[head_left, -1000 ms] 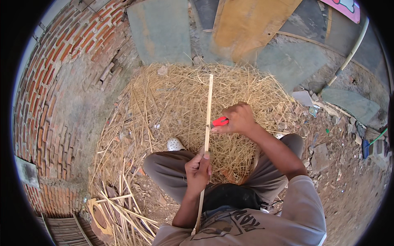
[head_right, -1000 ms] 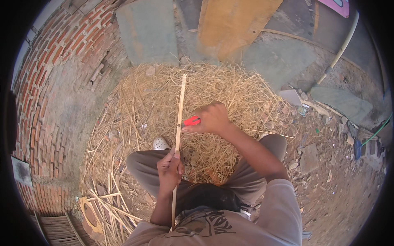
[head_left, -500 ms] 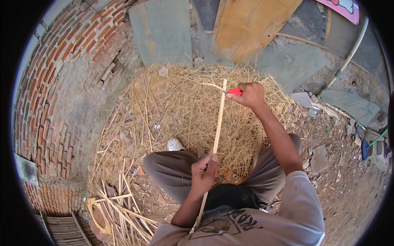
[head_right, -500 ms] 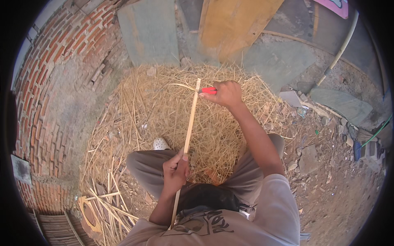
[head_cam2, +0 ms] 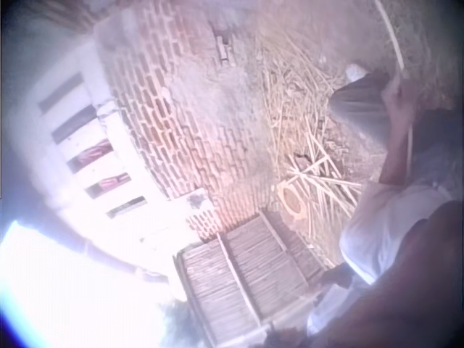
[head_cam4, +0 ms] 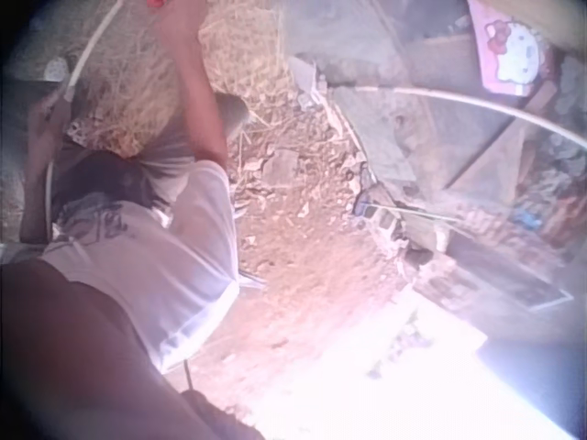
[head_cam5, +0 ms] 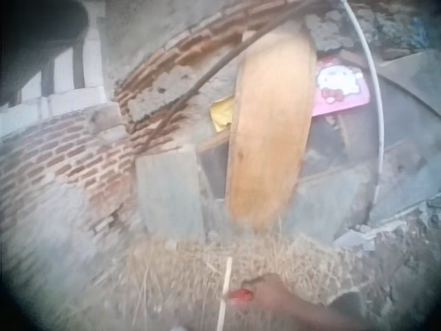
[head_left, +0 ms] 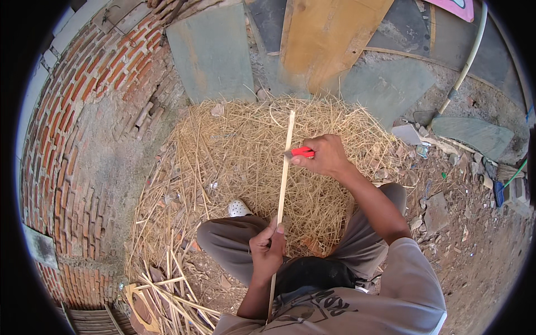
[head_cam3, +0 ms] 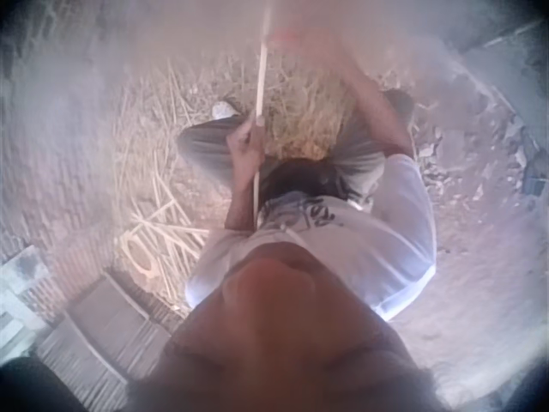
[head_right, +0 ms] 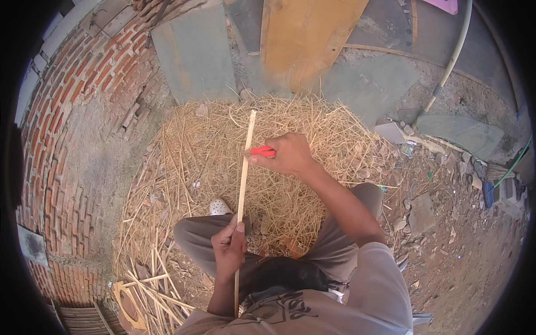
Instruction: The person sits on the ground and uses a red utility knife to shave a long bamboo strip. They repeatedly scrape the surface of the strip to remove the outer layer, holding the strip with one hand and the knife with the other. The person works on a single strip for the duration of the clip.
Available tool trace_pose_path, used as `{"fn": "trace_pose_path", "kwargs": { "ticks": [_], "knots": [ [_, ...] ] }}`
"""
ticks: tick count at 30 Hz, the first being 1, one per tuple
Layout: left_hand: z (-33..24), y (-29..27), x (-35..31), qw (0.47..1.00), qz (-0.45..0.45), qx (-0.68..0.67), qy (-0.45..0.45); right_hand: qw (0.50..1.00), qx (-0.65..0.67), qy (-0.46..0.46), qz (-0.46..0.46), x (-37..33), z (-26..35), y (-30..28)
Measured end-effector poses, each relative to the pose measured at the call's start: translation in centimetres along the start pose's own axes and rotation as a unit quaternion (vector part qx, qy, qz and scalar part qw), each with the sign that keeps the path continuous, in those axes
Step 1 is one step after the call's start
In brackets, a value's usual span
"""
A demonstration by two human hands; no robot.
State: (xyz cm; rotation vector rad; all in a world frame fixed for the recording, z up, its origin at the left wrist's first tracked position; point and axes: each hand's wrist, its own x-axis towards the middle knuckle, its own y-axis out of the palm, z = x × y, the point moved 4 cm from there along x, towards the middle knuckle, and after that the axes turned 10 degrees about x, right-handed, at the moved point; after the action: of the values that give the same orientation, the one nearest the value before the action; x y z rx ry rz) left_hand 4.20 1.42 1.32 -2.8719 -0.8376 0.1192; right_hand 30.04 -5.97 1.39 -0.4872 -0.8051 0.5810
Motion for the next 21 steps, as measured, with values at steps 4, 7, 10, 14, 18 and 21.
{"fn": "trace_pose_path", "kwargs": {
  "ticks": [4, 7, 10, 14, 18, 21],
  "knots": [
    [-0.8, 1.1, -0.1, 0.996, -0.016, 0.087, 0.032, 0.999, -0.017, 0.041, -0.032, -0.3, -0.7, -0.8],
    [-1.1, 1.3, -0.2, 0.981, -0.018, 0.175, 0.082, 0.995, -0.053, 0.067, -0.043, 0.0, -1.2, -2.1],
    [-0.9, 1.6, -0.6, 0.959, -0.015, 0.251, 0.134, 0.994, -0.068, 0.087, -0.019, 0.1, -1.8, -2.1],
    [-1.7, 2.3, -0.5, 0.948, -0.009, 0.285, 0.141, 0.99, -0.108, 0.066, -0.063, 0.9, -4.0, -2.9],
    [-2.5, 2.4, 1.1, 0.943, 0.0, 0.317, 0.1, 0.983, -0.145, 0.025, -0.11, 1.9, -6.3, -2.7],
    [-1.7, 2.5, 2.4, 0.934, 0.02, 0.319, 0.158, 0.978, -0.157, -0.015, -0.138, 2.5, -7.9, -2.2]
  ]
}}
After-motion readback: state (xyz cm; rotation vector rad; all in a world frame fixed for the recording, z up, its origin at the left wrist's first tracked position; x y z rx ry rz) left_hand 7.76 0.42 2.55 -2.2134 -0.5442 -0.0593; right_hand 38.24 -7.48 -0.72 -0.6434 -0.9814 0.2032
